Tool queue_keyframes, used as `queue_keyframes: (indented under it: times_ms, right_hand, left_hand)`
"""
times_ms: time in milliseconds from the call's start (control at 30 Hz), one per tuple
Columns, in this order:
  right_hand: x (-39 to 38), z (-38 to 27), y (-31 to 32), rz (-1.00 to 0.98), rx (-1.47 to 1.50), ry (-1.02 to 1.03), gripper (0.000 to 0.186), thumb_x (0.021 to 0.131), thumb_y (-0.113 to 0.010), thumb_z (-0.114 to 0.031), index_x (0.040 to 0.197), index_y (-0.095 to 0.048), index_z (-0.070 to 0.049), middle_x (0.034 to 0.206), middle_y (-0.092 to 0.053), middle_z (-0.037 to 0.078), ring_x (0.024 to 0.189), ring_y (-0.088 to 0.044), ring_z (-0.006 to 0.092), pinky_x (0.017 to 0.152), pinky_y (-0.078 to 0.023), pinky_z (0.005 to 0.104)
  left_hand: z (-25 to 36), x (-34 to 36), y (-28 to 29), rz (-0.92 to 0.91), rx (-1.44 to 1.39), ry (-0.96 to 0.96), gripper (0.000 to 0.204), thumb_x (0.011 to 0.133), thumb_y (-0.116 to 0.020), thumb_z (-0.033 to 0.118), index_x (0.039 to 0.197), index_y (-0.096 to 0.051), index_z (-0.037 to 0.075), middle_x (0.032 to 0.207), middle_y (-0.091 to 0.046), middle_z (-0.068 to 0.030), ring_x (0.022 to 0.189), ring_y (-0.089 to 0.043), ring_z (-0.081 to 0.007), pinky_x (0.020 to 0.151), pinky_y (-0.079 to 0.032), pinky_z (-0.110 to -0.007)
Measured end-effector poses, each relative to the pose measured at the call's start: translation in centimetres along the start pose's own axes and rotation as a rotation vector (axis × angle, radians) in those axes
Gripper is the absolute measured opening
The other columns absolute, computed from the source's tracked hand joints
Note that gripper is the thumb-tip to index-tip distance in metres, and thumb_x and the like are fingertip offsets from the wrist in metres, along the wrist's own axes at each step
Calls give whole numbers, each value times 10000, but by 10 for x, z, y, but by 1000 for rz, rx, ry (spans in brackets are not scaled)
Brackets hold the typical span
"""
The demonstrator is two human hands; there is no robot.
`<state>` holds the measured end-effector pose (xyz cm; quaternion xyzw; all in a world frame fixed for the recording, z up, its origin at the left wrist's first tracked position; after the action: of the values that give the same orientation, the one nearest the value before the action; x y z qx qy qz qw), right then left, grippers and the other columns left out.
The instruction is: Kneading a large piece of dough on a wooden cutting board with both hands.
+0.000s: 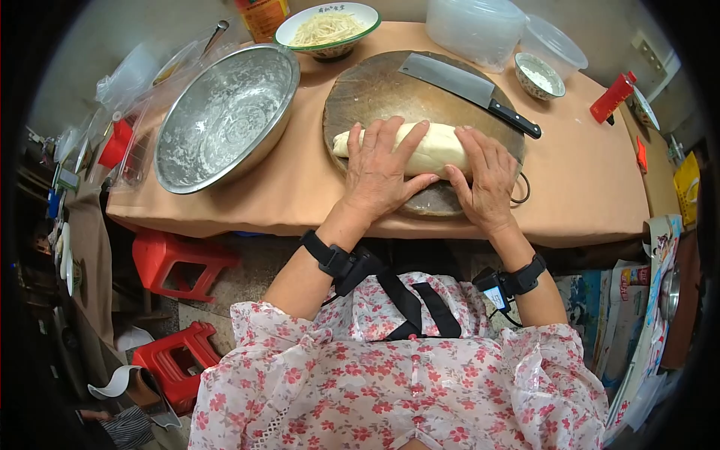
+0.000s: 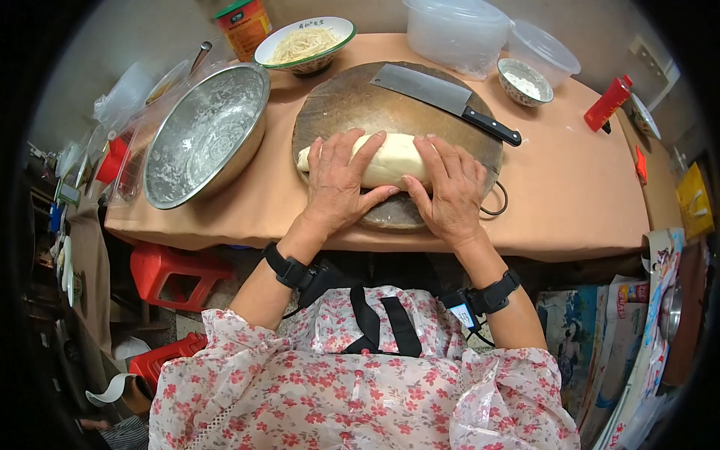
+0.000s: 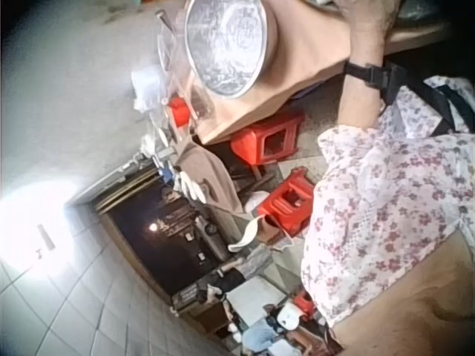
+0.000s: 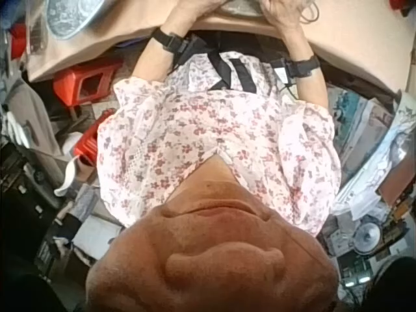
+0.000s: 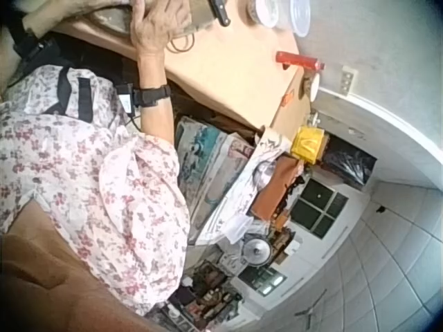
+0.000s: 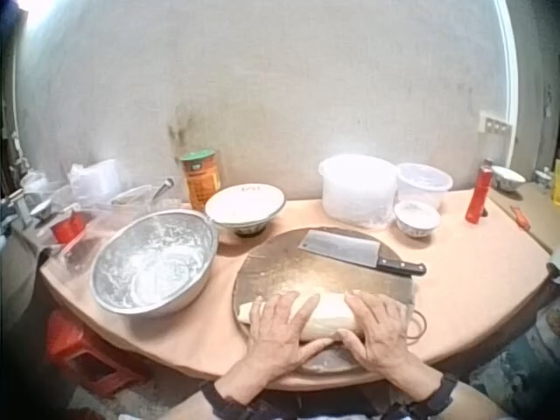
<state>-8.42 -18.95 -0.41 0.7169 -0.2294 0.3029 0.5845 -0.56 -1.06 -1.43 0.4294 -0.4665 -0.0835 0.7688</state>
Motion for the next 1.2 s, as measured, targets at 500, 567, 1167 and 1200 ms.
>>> queue_keyframes:
  times_ms: [500, 567, 1167, 1200]
  right_hand:
    - [-1, 0, 0, 11, -11, -3, 533, 878, -646, -401, 1350, -554, -170, 1302, -569, 53, 1155, -526, 287, 979, -362, 422]
    - [0, -1, 0, 10, -13, -3, 532, 880, -644, -401, 1350, -554, -169, 1303, -568, 53, 1154, -526, 288, 978, -362, 423]
    - [0, -1, 0, 6, -3, -2, 539, 878, -646, -394, 1356, -552, -164, 1309, -572, 64, 1161, -528, 294, 977, -363, 421]
    - [0, -1, 0, 2, -6, -3, 541, 878, -645, -393, 1359, -549, -163, 1309, -571, 65, 1161, -527, 294, 976, -363, 422]
  left_hand:
    - [2, 1, 0, -7, -1, 13, 796, 751, -748, 525, 1438, -469, 235, 1360, -464, -107, 1262, -417, -334, 1095, -240, -591]
    - [1, 1, 1, -8, 3, 10, 796, 752, -745, 528, 1438, -469, 235, 1360, -462, -106, 1261, -416, -334, 1095, -240, -590]
    - [1, 0, -1, 31, 7, 0, 790, 750, -735, 544, 1428, -483, 226, 1336, -485, -112, 1235, -441, -329, 1078, -268, -580]
    - [1, 1, 0, 40, 17, -4, 790, 750, -734, 546, 1426, -484, 223, 1331, -488, -113, 1231, -443, -329, 1076, -270, -576]
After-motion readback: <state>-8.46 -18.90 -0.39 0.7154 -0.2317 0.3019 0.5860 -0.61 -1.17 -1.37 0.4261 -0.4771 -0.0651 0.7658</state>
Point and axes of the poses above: each hand's wrist, its own x-axis towards the middle knuckle, its own y-axis out of the back of the hand, z = x × y, the point moved 2 cm from there along x, towards the middle knuckle
